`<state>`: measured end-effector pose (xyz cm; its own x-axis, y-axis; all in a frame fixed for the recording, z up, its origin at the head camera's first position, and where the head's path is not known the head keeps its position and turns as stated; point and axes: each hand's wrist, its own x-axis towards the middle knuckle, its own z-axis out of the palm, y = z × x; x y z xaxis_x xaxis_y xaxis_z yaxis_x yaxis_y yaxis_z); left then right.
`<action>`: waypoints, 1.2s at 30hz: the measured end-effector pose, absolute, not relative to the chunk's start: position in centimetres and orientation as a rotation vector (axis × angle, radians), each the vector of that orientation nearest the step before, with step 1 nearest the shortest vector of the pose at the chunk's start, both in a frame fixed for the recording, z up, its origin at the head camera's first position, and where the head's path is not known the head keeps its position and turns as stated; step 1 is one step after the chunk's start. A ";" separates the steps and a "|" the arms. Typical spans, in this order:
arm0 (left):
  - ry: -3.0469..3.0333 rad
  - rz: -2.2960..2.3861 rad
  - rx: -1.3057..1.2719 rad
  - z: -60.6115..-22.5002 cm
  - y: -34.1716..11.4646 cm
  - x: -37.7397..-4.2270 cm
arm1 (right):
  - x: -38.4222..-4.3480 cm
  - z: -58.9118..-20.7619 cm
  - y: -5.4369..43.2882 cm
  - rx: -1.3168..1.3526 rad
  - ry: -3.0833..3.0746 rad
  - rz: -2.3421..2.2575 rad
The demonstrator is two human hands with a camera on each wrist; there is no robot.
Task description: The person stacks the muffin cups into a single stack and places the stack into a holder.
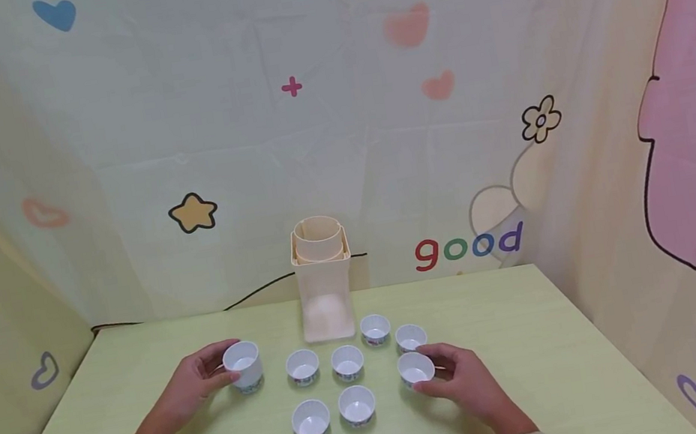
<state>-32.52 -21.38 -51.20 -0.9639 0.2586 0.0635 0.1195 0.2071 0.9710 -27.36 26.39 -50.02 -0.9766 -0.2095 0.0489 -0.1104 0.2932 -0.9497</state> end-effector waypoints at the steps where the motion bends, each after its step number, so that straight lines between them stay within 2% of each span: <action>1: 2.350 1.874 0.369 -51.2 -21.4 -32.5 | -27.4 -49.8 26.2 -0.307 2.445 -1.797; 18: 2.366 1.874 0.364 -51.2 -21.3 -32.6 | -27.9 -47.1 22.9 -0.436 2.427 -1.803; 36: 2.380 1.872 0.366 -51.4 -21.3 -32.7 | -29.0 -46.2 18.3 -0.575 2.336 -1.921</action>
